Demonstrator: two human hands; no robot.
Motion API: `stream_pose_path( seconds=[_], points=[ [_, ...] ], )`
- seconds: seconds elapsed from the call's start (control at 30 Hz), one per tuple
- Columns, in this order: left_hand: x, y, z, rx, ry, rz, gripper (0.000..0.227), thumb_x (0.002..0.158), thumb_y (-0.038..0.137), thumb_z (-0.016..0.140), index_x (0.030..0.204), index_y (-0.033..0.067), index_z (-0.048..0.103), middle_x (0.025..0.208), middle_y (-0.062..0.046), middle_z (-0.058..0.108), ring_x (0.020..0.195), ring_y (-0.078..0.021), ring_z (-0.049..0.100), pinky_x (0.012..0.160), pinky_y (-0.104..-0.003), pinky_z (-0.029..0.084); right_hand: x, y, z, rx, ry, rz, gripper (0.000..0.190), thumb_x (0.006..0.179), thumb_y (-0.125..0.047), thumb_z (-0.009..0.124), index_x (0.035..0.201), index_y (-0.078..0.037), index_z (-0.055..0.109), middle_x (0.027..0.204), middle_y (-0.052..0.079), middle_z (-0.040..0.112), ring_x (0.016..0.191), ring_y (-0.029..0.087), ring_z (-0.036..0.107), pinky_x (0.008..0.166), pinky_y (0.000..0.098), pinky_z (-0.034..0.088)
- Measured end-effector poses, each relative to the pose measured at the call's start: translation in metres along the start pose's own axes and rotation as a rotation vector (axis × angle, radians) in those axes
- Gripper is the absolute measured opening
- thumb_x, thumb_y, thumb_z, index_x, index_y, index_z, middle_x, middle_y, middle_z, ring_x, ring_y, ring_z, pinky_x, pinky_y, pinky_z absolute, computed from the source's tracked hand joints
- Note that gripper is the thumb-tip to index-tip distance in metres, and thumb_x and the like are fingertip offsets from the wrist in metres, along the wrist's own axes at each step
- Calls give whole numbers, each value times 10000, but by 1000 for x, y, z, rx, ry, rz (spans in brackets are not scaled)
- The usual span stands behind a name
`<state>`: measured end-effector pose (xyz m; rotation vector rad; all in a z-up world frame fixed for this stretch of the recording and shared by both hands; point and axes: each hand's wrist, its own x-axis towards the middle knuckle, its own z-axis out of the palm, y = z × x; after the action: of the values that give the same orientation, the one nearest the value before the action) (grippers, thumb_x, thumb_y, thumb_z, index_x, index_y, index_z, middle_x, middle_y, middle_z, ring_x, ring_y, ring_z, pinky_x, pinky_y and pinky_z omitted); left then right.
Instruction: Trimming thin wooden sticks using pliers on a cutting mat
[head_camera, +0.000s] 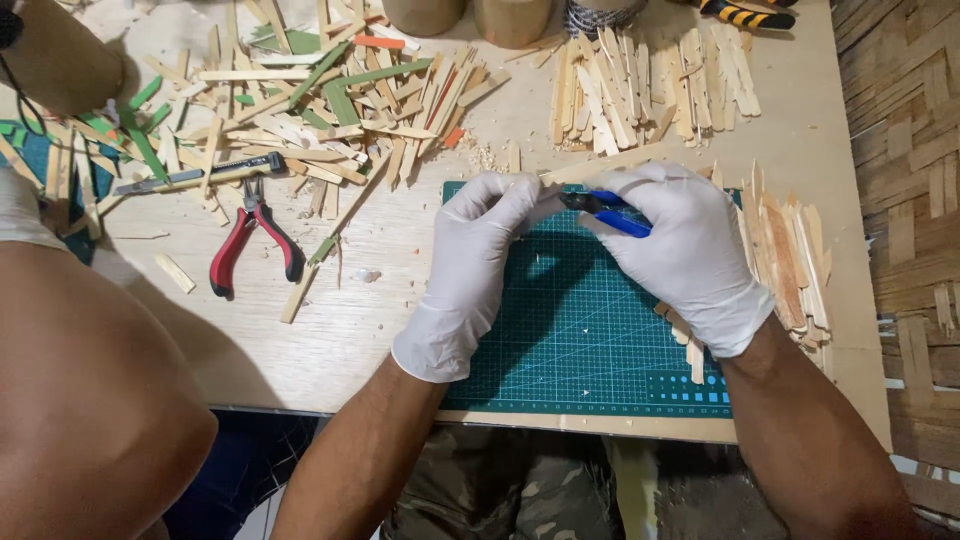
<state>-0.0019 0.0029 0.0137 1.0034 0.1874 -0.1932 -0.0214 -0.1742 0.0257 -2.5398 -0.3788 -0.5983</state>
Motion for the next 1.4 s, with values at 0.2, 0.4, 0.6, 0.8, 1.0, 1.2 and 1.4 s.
stream_pose_path(
  seconds=[0.2,0.4,0.6,0.8,1.0,1.2,1.4],
  points=[
    [6,-5,-9,71,52,-5,225,877,244,810,957,51,725,827,-109,728,742,-160,685,749,-254,527,4,-3,-9,444,-163,532,25,878,-141,774,901,-147,765,705,10,662,724,73,589,645,262,493],
    [6,-6,-7,152,36,1,206,861,217,822,951,44,752,767,-111,737,654,-152,673,661,-228,451,11,-28,-5,1325,272,809,94,882,41,729,922,-9,659,796,93,641,712,200,682,697,348,613],
    [0,-3,1,160,16,31,238,831,161,839,1014,27,766,821,-160,766,693,-185,697,674,-237,460,12,-32,-17,1363,317,857,81,923,-12,729,969,-5,662,766,91,673,714,177,728,725,323,637],
    [1,-15,3,67,-26,58,342,751,97,891,1039,-20,751,906,-159,772,763,-188,711,765,-303,571,7,-38,-7,1540,286,957,117,927,-31,726,957,-62,618,788,100,702,752,203,742,786,342,628],
    [2,-15,-1,32,50,63,166,804,125,859,871,22,748,774,-101,710,735,-142,639,759,-282,544,1,-43,4,1410,118,959,112,916,-90,749,967,-73,651,831,125,730,731,219,744,756,377,637],
    [-7,14,10,16,86,125,135,848,110,761,890,12,678,835,-140,740,796,-193,726,848,-342,586,2,-30,-8,960,-6,886,146,903,-135,789,954,-20,715,839,156,748,751,221,756,740,380,643],
    [-4,-9,1,370,-19,207,34,851,109,768,882,98,765,735,-81,764,693,-96,704,692,-246,567,8,-32,-22,317,-223,614,152,845,-273,844,953,-166,836,629,49,688,594,107,614,541,271,500]
  ],
)
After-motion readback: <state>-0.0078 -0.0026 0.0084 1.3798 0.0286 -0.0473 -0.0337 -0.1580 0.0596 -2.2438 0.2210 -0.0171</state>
